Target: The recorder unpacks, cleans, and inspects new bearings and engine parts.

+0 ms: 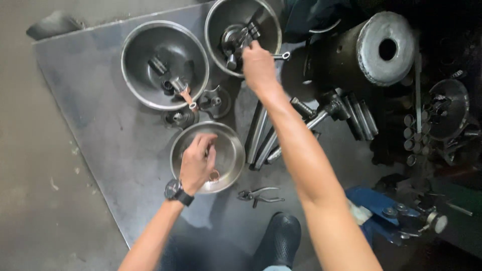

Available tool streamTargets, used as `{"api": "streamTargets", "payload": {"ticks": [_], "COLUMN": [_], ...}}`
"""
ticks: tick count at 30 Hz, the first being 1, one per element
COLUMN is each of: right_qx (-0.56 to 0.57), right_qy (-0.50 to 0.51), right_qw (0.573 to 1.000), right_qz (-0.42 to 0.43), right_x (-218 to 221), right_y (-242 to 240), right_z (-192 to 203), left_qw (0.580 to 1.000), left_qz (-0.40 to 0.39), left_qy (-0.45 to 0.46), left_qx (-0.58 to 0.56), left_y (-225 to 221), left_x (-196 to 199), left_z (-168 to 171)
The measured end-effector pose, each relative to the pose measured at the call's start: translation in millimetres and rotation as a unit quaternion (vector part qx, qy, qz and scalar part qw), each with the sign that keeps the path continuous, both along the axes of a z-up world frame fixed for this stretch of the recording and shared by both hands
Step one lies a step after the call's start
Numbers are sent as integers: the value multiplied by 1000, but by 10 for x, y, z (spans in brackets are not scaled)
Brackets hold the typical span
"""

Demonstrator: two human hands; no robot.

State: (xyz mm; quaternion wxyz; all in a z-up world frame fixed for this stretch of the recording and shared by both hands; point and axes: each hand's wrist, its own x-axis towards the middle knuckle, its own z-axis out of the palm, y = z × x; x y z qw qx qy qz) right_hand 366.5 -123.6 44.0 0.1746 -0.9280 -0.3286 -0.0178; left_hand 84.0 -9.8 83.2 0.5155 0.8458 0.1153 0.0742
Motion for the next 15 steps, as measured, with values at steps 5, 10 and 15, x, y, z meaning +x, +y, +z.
{"api": "streamTargets", "payload": {"ticks": [5,10,15], "right_qx": [-7,275,234], "right_qy": [32,185,214], "right_qw": [999,942,942], "right_qz": [-42,-44,109], "right_x": [76,-626,-1628], "right_y": [50,-142,-117], "right_z": [-191,450,670], "left_qw": [999,992,943], "left_qz": [12,86,123], "left_qy": [28,35,41], "left_qx": [-42,-88,-307], "left_y": [52,83,51], "left_x": [-36,-41,-131], "left_z": [67,-18,-278]}}
